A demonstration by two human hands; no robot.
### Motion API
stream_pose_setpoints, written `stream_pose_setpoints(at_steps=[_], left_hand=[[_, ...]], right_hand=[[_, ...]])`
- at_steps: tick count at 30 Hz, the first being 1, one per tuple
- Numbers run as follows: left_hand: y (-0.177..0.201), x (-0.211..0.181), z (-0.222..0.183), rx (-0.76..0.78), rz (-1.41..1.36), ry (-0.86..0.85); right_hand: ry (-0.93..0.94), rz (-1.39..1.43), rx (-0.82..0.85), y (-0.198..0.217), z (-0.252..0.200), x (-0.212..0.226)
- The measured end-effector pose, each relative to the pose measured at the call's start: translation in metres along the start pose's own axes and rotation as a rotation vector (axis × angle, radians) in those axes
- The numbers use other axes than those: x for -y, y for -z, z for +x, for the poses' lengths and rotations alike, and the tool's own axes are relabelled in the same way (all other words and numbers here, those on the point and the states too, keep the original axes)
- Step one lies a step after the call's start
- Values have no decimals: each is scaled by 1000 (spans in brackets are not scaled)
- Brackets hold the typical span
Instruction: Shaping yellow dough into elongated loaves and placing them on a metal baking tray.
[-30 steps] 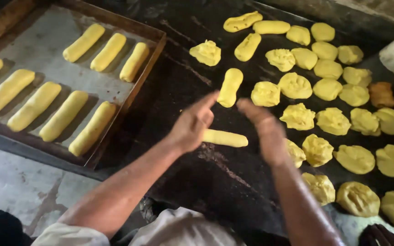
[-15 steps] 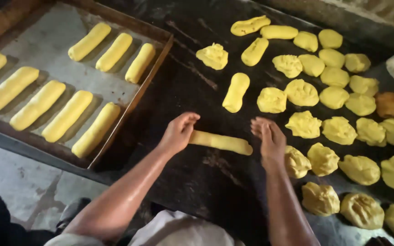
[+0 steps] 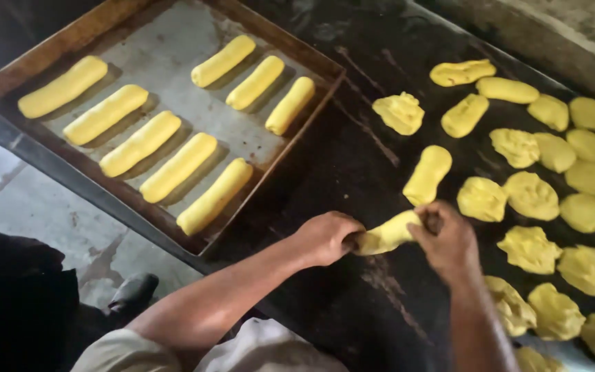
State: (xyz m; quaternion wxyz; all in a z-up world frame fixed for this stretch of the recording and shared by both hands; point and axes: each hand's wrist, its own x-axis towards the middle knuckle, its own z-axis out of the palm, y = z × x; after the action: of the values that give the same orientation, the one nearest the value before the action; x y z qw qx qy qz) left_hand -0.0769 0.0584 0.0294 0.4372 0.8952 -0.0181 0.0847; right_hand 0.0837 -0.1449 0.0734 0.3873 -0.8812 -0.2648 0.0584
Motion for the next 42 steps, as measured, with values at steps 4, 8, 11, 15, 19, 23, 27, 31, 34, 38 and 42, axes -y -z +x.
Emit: stream_pose_setpoints(at_steps=[4, 8, 11, 15, 19, 23, 27, 31, 34, 38, 42], left_hand=[[74, 9, -8, -199, 43, 34], [155, 71, -7, -527, 165, 81], [221, 108, -6, -627, 155, 367], [284, 172, -5, -693, 207, 526], [330, 220, -12, -875, 425, 363], [347, 257, -13, -914, 532, 338], [334, 316, -17, -755, 473, 547], [329, 307, -22, -676, 602, 514], [316, 248, -19, -679, 668, 449], [271, 168, -4, -560, 600, 324], [191, 67, -4, -475, 443, -37]], right_hand=[[129, -153, 198, -13, 72, 77], [576, -137, 194, -73, 149, 151], [724, -47, 212, -147, 211, 199], [856, 57, 259, -234, 273, 258], [1076, 104, 117, -295, 324, 299], [991, 39, 105, -340, 347, 310], [1011, -223, 146, -407, 384, 242], [769, -154, 407, -317, 315, 254], [576, -91, 441, -235, 239, 228], [591, 67, 406, -149, 122, 162], [230, 132, 406, -120, 6, 57]])
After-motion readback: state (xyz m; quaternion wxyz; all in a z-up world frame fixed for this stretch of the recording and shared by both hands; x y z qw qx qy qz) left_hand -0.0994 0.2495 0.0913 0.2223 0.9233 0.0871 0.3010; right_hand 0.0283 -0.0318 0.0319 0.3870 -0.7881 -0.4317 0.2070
